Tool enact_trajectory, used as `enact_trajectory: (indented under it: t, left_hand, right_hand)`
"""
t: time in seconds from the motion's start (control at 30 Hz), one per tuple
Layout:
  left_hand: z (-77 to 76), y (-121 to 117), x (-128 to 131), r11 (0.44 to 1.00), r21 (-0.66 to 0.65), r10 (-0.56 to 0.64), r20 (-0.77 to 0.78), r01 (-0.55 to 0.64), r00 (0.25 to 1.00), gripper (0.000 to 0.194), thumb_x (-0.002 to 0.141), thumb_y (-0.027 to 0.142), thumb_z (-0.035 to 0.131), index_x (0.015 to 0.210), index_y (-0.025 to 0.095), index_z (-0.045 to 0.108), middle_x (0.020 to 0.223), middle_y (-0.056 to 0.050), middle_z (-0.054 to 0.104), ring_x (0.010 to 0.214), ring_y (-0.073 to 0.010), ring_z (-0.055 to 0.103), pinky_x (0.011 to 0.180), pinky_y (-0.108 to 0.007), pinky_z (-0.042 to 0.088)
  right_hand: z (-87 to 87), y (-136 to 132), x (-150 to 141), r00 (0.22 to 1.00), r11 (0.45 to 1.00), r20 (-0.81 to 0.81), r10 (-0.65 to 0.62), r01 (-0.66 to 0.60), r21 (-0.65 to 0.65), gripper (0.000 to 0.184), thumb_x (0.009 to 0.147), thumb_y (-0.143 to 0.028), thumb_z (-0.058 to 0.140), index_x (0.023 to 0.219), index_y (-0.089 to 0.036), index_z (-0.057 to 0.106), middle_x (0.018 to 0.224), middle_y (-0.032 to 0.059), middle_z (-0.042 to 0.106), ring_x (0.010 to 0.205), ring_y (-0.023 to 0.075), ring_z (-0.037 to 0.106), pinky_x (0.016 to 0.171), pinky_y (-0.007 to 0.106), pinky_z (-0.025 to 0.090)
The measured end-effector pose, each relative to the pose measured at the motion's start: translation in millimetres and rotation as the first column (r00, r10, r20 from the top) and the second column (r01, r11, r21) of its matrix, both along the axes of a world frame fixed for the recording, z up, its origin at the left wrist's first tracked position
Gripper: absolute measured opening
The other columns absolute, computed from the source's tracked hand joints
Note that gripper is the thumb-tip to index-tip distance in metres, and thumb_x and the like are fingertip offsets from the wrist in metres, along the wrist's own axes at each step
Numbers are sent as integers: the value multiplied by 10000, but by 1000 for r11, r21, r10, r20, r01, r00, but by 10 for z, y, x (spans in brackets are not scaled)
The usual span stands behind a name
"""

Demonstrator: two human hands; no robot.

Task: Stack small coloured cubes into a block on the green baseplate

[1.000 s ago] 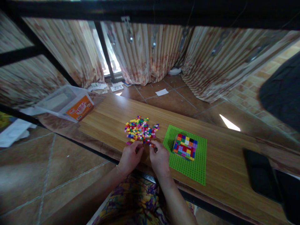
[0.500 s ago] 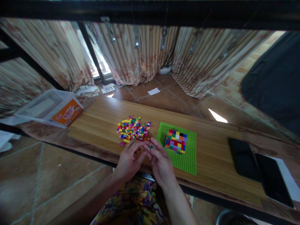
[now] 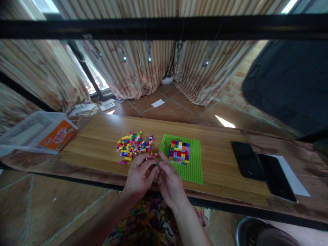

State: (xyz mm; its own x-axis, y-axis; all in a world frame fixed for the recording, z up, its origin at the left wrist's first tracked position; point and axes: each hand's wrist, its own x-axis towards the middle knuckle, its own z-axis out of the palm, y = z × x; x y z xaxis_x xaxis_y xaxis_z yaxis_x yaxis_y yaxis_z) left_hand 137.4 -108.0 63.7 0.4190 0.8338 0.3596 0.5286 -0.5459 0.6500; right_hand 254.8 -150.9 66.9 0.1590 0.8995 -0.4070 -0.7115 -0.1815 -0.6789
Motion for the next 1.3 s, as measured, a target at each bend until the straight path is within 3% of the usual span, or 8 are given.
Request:
enact_trajectory:
  t: [0.13, 0.3, 0.47, 0.6, 0.83, 1.07, 1.2, 1.3]
  left_hand:
    - [-19, 49, 46, 1000, 10, -19, -19, 19, 1000, 158, 890, 225, 536, 955, 215, 680, 1066, -74, 618, 1031, -208, 575, 923, -366, 480]
    - [-26, 297, 205, 996, -46, -81, -13, 81, 997, 140, 890, 216, 558, 908, 219, 697, 983, -47, 645, 949, -176, 604, 866, -315, 492]
    - [-60, 591, 440, 981, -74, -184, -74, 179, 980, 103, 868, 235, 617, 857, 216, 717, 897, -26, 672, 852, -158, 618, 803, -287, 480]
    - [-85, 724, 560, 973, -69, -229, -138, 221, 964, 81, 845, 222, 643, 853, 212, 723, 884, -18, 698, 824, -156, 625, 799, -286, 468]
    - [-42, 788, 624, 965, -152, -239, -194, 212, 951, 73, 836, 234, 652, 836, 213, 721, 829, -1, 731, 744, -153, 644, 727, -272, 450]
    - [-80, 812, 671, 958, -225, -200, -82, 177, 976, 45, 798, 217, 677, 767, 211, 709, 740, 28, 727, 702, -132, 652, 669, -235, 456]
    - [-136, 794, 671, 955, -233, -189, 2, 184, 982, 73, 799, 190, 663, 738, 204, 700, 739, 29, 726, 699, -123, 652, 677, -228, 467]
    - [-188, 739, 662, 967, -170, -190, 13, 189, 982, 100, 828, 179, 629, 755, 202, 693, 770, 22, 728, 727, -124, 656, 703, -232, 470]
  right_hand:
    - [4, -31, 10, 998, 999, 55, -33, 32, 11, 469, 716, -390, 719, 1166, -272, 656, 1032, 30, 725, 911, 182, 662, 758, 298, 530]
    - [-26, -171, 225, 961, 989, 232, -151, 148, 26, 432, 746, -407, 724, 1149, -266, 657, 1057, 48, 721, 910, 197, 663, 782, 339, 518]
    - [-102, -325, 660, 805, 916, 464, -370, 399, 38, 338, 741, -387, 742, 1038, -230, 698, 989, 41, 728, 799, 141, 645, 705, 266, 500]
    - [-114, -368, 891, 747, 869, 489, -450, 493, 46, 310, 707, -355, 762, 980, -218, 711, 931, 24, 727, 730, 110, 622, 646, 226, 487]
    - [-178, -382, 977, 749, 861, 484, -452, 508, 16, 304, 682, -322, 765, 961, -211, 718, 911, 18, 730, 712, 98, 620, 633, 210, 487]
    - [-283, -256, 1060, 742, 872, 519, -425, 490, 14, 317, 644, -321, 751, 931, -193, 714, 879, 28, 732, 668, 106, 616, 616, 229, 484]
    - [-256, -138, 1105, 682, 854, 583, -441, 518, 40, 305, 618, -339, 739, 879, -186, 711, 841, 19, 722, 658, 99, 597, 603, 217, 458]
    - [-266, -57, 1122, 615, 852, 667, -420, 521, 56, 309, 629, -372, 714, 871, -180, 710, 837, 29, 718, 684, 120, 600, 620, 240, 460]
